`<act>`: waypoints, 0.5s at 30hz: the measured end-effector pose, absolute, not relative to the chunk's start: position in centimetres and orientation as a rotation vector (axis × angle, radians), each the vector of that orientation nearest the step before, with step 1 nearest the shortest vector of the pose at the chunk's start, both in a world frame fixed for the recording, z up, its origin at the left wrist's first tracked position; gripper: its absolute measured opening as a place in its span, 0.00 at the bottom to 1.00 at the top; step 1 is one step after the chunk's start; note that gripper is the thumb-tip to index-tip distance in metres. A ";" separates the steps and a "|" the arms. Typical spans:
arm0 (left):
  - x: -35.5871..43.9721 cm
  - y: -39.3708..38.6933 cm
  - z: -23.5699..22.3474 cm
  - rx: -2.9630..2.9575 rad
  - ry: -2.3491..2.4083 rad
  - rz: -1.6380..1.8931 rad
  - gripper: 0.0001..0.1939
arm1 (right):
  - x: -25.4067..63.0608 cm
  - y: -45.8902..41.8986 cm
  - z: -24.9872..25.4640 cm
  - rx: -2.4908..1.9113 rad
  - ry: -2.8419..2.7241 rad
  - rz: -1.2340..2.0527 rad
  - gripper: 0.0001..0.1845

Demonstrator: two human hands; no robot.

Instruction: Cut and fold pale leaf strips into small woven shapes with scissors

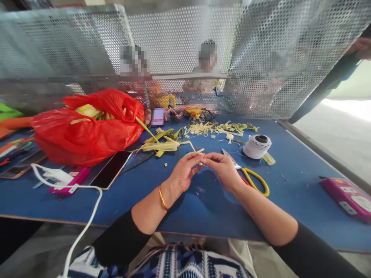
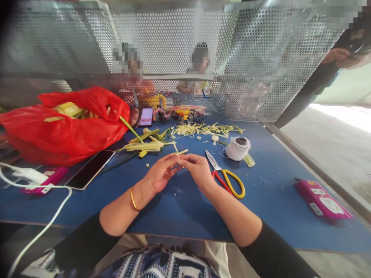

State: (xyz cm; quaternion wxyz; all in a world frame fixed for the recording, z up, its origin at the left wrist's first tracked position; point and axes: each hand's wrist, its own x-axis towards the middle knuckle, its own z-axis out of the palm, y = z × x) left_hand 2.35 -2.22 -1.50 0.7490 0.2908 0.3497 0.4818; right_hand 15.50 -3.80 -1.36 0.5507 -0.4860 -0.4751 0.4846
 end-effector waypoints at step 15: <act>2.6 -2.3 -1.5 0.685 0.776 1.075 0.15 | 15.2 -3.9 -1.4 -1.110 -1.093 1.100 0.13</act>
